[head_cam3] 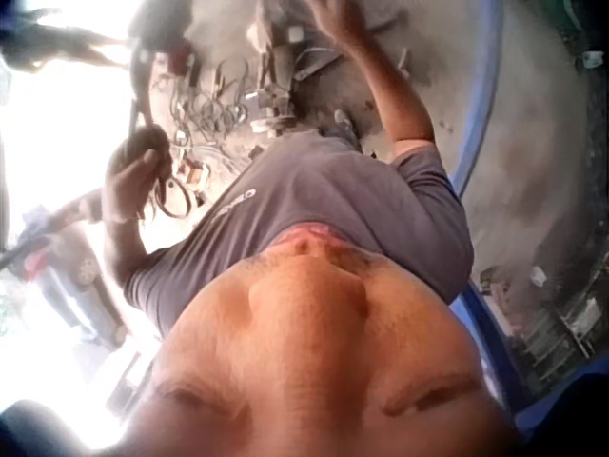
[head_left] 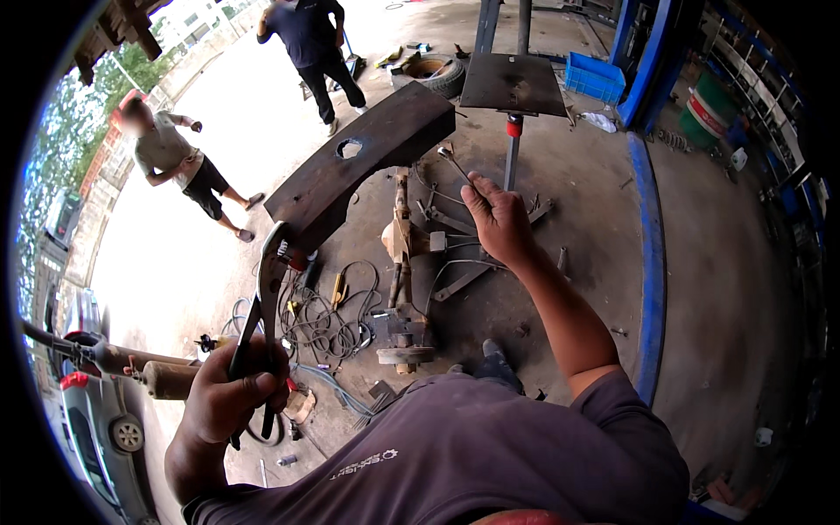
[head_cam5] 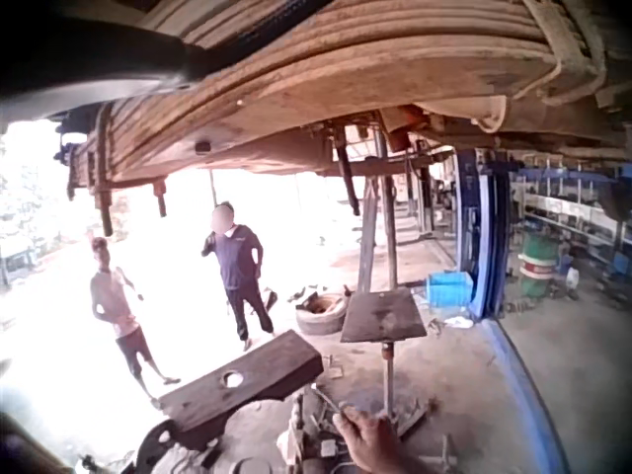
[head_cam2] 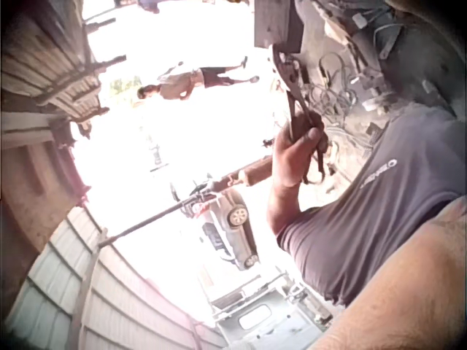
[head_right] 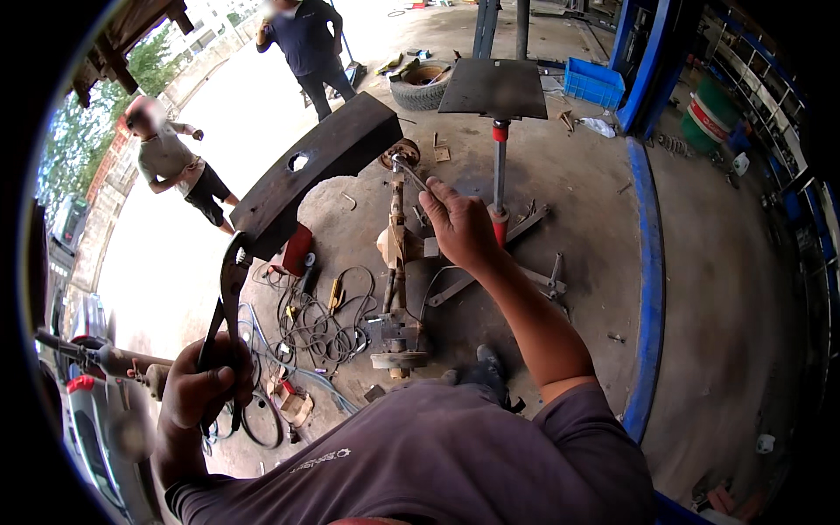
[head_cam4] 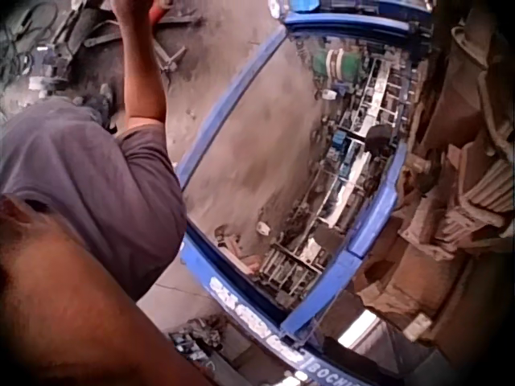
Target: The person positions a metal plate onto a rusty brake drum assembly and uses a welding torch to fuse the components. They ignite the torch, adjust the flame, and apply heat to the joint between the plate and the drum, creating sparks. The person then uses pliers to manipulate the assembly and briefly inspects the work.
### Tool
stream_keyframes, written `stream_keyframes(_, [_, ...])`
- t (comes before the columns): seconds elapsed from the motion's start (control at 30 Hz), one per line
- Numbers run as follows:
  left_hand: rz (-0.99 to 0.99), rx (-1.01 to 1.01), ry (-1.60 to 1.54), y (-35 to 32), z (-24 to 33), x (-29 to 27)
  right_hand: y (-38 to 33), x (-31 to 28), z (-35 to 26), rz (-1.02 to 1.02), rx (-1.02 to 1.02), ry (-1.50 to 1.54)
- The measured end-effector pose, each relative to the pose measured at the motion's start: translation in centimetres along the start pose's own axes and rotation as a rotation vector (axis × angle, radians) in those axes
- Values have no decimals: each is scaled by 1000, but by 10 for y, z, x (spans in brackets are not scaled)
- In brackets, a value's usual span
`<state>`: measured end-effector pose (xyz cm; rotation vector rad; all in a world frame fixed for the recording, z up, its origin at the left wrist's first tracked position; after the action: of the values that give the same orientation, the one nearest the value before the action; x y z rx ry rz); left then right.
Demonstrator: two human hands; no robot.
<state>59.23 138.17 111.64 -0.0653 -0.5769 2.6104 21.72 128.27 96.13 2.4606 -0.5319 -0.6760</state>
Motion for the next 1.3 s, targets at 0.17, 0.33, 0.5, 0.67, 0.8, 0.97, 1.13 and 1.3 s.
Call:
stream_keyframes(0.17, [46,8,-34,-7,11,42,64,-44,-12,2,-203,-1])
stream_keyframes(0.33, [53,48,-64,-11,27,76,117,-86,-19,7,-464,-38])
stream_keyframes(0.5, [217,111,-85,-27,72,103,171,-123,-50,-49,-503,-45])
stream_keyframes(0.67, [261,229,-71,-39,101,103,215,-146,-88,-114,-605,-5])
stream_keyframes(0.8, [402,319,54,-79,133,126,233,-135,-121,-135,-659,106])
stream_keyframes(0.97, [494,302,194,-85,151,124,251,-124,-128,-209,-623,70])
stream_keyframes(1.13, [430,332,106,-93,162,119,262,-119,-135,-237,-619,74])
stream_keyframes(1.3, [403,413,100,-116,165,134,268,-113,-148,-199,-778,114])
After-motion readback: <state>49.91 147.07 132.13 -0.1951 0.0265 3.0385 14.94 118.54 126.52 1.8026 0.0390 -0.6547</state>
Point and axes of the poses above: each hand's wrist, its own y-axis towards the middle knuckle, its own x-axis out of the palm, z = x × y, the point moved 4 cm from there along y, towards the middle knuckle, and after that the axes turned 1 degree about -y, right-handed, at the moved point
